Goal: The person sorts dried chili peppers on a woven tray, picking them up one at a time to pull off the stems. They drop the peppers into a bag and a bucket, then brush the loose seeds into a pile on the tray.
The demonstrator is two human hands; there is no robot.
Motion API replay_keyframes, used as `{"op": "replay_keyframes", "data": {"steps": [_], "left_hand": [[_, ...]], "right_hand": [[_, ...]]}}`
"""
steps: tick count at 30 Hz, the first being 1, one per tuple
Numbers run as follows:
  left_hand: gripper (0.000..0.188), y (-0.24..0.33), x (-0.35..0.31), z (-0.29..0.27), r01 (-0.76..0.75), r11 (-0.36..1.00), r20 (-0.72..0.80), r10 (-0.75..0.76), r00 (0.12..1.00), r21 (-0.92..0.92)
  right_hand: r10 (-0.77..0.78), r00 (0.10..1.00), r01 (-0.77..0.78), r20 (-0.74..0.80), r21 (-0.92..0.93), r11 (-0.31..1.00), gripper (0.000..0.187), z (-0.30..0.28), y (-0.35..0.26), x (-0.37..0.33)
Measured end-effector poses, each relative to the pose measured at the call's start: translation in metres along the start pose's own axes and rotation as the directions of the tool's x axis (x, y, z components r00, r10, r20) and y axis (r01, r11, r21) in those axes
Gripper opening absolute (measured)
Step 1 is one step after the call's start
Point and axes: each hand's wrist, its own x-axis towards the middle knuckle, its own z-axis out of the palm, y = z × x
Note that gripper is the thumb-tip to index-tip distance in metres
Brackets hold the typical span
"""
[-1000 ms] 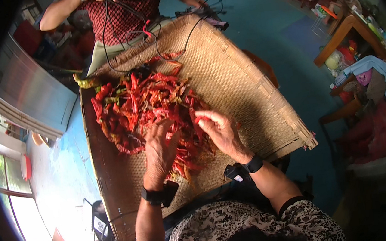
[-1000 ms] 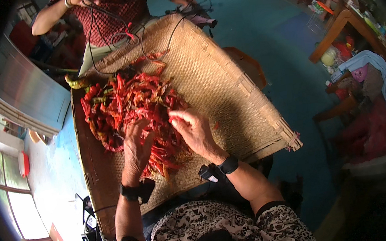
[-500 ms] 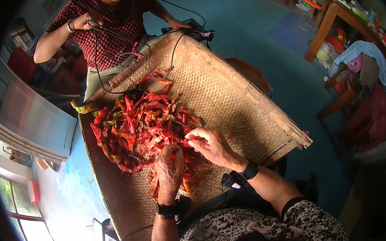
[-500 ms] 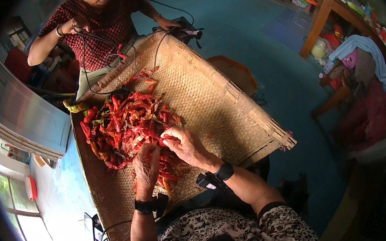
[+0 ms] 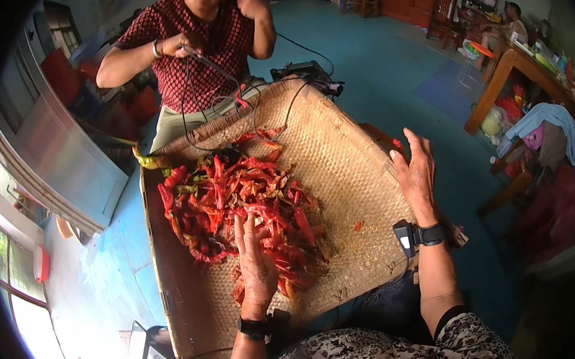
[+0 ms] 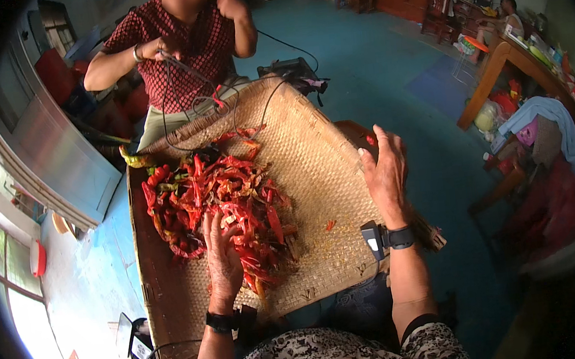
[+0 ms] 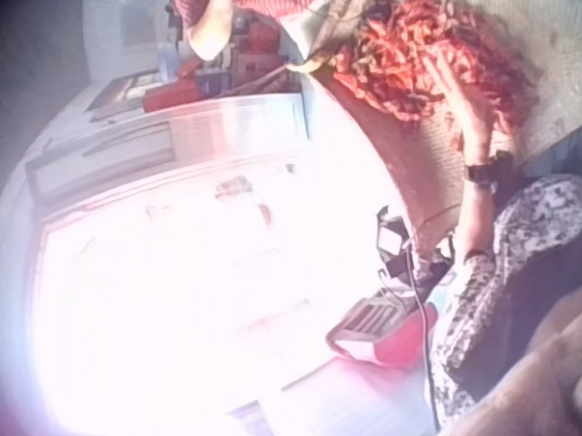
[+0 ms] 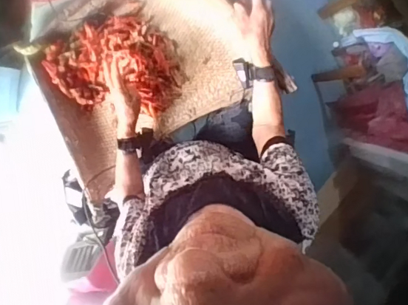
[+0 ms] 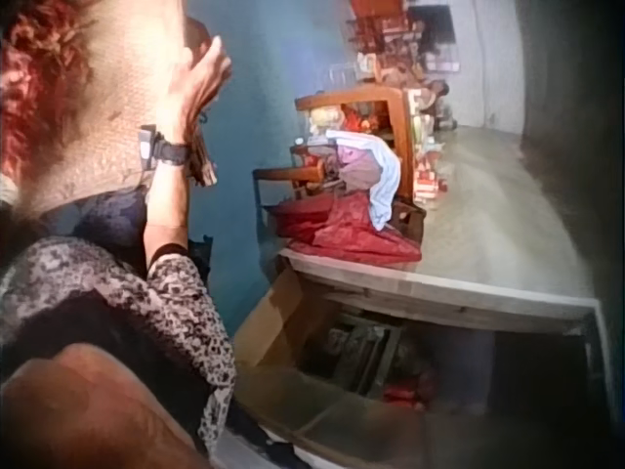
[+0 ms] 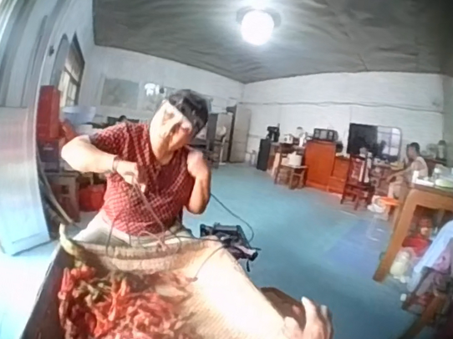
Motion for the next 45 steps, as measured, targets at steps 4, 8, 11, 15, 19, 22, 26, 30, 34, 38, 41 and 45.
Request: {"op": "replay_keyframes", "data": {"steps": [4,8,11,15,19,22,26,30,34,38,41,45], "left_hand": [[0.070,0.001,0.002,0.007,-0.049,0.965,-0.111,0.020,0.994,-0.259],[0.070,0.032,0.004,0.019,-0.022,0.814,-0.087,-0.036,0.996,-0.581],[0.065,0.028,-0.005,0.018,0.064,0.772,-0.017,-0.096,0.995,-0.633],[0.054,0.023,-0.008,0.013,0.165,0.793,-0.016,-0.215,0.977,-0.587],[0.034,0.001,-0.016,-0.008,0.283,0.947,-0.060,-0.295,0.954,-0.150],[0.030,-0.004,-0.022,-0.020,0.009,0.904,0.005,-0.012,1.000,0.428],[0.041,-0.016,-0.030,-0.013,-0.026,0.783,0.019,0.018,1.000,0.621],[0.036,-0.025,-0.037,-0.007,0.030,0.785,0.053,-0.079,0.995,0.619],[0.030,-0.029,-0.047,-0.011,0.070,0.772,0.035,-0.119,0.992,0.632],[0.029,-0.031,-0.050,-0.009,0.038,0.764,0.046,-0.088,0.995,0.644],[0.027,-0.029,-0.048,-0.007,0.032,0.738,0.056,-0.095,0.994,0.674],[0.024,-0.034,-0.042,0.000,0.023,0.751,0.033,-0.060,0.998,0.660]], "right_hand": [[-0.040,0.803,-0.392,0.595,0.578,0.716,0.038,-0.003,-0.075,-0.046],[-0.460,0.581,-0.345,0.672,0.715,0.608,0.029,0.011,-0.124,-0.099],[-0.423,0.514,-0.371,0.746,0.638,0.675,0.027,0.014,-0.125,-0.111],[-0.403,0.567,-0.455,0.718,0.681,0.573,0.012,0.020,-0.104,-0.121],[0.010,0.493,-0.824,0.870,0.463,0.325,0.023,-0.002,-0.078,-0.058],[0.091,0.796,-0.525,0.599,0.608,0.596,0.021,-0.001,-0.038,-0.010],[-0.122,0.951,0.112,0.284,0.052,0.992,0.021,0.035,0.066,0.034],[-0.255,0.898,0.287,0.360,-0.037,0.957,0.035,0.033,0.057,0.015],[-0.201,0.529,0.008,0.825,0.232,0.973,0.038,0.040,-0.046,-0.041],[-0.424,0.381,0.063,0.821,0.435,0.898,0.039,0.049,-0.110,-0.080],[-0.569,0.445,0.298,0.692,0.484,0.823,0.035,0.058,-0.114,-0.089],[-0.488,0.459,0.221,0.743,0.436,0.872,0.031,0.061,-0.108,-0.087]]}}
